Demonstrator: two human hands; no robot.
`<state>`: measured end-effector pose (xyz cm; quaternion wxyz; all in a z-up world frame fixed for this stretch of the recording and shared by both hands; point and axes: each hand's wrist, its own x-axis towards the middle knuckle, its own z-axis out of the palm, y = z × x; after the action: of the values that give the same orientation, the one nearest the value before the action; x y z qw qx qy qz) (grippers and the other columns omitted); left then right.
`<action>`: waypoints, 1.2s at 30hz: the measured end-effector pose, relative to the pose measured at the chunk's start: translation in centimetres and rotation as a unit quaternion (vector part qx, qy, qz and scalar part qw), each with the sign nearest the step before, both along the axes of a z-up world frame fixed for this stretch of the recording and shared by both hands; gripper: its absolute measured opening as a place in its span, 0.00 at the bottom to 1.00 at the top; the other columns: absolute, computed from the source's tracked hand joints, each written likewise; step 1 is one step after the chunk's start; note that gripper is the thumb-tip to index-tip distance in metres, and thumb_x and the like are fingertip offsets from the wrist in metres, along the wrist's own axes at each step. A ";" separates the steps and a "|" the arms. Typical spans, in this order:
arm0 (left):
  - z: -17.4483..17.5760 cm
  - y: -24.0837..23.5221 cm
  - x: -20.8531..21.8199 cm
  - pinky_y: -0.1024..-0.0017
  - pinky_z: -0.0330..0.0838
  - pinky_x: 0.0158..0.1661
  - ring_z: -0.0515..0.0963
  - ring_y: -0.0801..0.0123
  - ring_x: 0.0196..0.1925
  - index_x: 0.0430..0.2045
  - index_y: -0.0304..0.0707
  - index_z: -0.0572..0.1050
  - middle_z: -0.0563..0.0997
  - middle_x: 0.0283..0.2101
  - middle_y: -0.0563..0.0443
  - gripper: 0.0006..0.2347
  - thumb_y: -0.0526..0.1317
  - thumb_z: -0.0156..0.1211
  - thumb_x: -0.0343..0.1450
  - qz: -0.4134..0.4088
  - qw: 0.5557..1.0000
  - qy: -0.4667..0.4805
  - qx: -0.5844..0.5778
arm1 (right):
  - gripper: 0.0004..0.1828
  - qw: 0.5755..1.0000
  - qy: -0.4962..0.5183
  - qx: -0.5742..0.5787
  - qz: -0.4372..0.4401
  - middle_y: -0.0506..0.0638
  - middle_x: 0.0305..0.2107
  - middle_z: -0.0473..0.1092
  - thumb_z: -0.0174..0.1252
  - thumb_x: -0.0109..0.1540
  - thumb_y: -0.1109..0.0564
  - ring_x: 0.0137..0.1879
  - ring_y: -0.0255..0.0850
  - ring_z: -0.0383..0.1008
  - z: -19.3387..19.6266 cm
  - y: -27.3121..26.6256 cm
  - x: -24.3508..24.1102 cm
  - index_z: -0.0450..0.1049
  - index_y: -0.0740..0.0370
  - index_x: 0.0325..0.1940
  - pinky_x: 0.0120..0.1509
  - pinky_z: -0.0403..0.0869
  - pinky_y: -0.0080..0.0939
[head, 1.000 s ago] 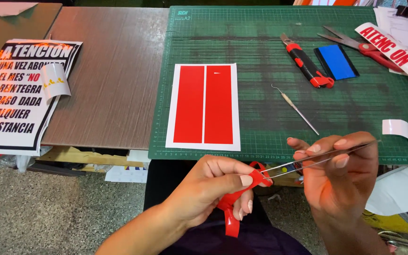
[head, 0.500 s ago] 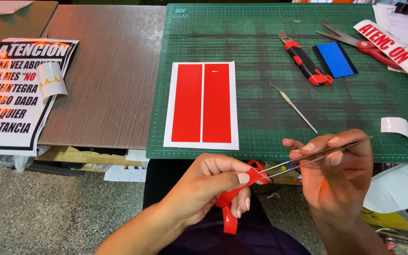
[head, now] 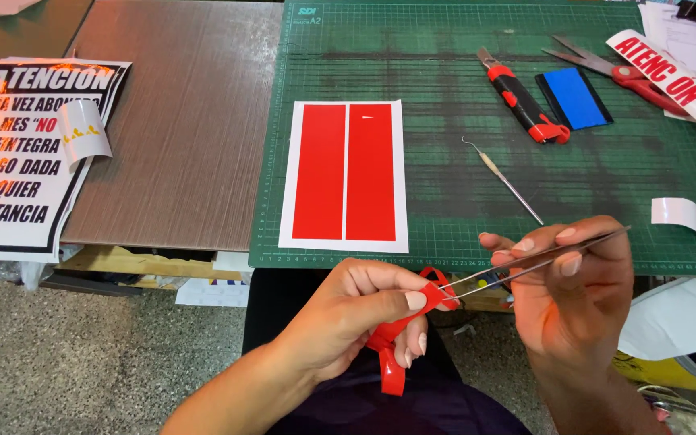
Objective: Weeding excess vinyl from cut stickers and preparing signs on a cutting mat
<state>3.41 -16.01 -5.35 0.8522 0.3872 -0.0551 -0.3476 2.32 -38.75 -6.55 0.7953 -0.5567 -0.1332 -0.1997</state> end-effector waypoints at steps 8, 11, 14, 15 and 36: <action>0.0 0.1 0.1 0.71 0.76 0.23 0.78 0.60 0.17 0.35 0.24 0.80 0.79 0.22 0.34 0.05 0.31 0.59 0.74 0.003 1.000 0.001 0.009 | 0.11 1.000 0.002 0.005 -0.007 0.53 0.38 0.73 0.58 0.72 0.50 0.41 0.44 0.81 -0.2 0.0 0.2 0.65 0.54 0.51 0.66 0.82 0.62; 0.3 0.2 0.1 0.74 0.75 0.23 0.78 0.63 0.19 0.38 0.23 0.80 0.80 0.23 0.35 0.08 0.33 0.58 0.73 -0.017 0.999 -0.008 0.032 | 0.11 1.000 0.001 0.007 -0.006 0.53 0.38 0.74 0.59 0.72 0.49 0.40 0.44 0.81 -0.2 0.1 0.1 0.65 0.53 0.51 0.66 0.82 0.61; -0.1 0.1 0.0 0.71 0.76 0.24 0.78 0.60 0.18 0.37 0.25 0.80 0.80 0.22 0.34 0.06 0.32 0.59 0.74 0.003 1.000 0.001 0.009 | 0.10 1.000 0.003 -0.005 -0.013 0.51 0.37 0.74 0.58 0.72 0.49 0.40 0.43 0.81 -0.1 0.2 0.0 0.65 0.52 0.51 0.67 0.82 0.61; -0.2 0.1 0.0 0.71 0.77 0.23 0.78 0.60 0.18 0.37 0.25 0.80 0.80 0.22 0.35 0.06 0.32 0.60 0.73 0.000 1.000 0.014 0.009 | 0.11 1.000 0.001 -0.011 -0.014 0.50 0.37 0.74 0.58 0.72 0.48 0.39 0.42 0.81 -0.1 0.1 0.0 0.65 0.52 0.51 0.67 0.82 0.60; 0.4 -3.4 0.2 0.72 0.76 0.25 0.79 0.61 0.21 0.39 0.23 0.81 0.81 0.23 0.37 0.09 0.33 0.58 0.73 0.004 0.999 0.000 0.045 | 0.10 0.984 -0.014 0.179 0.024 0.54 0.40 0.76 0.62 0.71 0.57 0.40 0.46 0.80 -3.2 -8.0 -5.5 0.71 0.59 0.54 0.75 0.70 0.65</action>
<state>3.59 -19.46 -4.97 0.8354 0.4253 -0.0379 -0.3461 -3.14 -46.71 -9.72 0.8845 -0.3994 -0.1201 -0.2089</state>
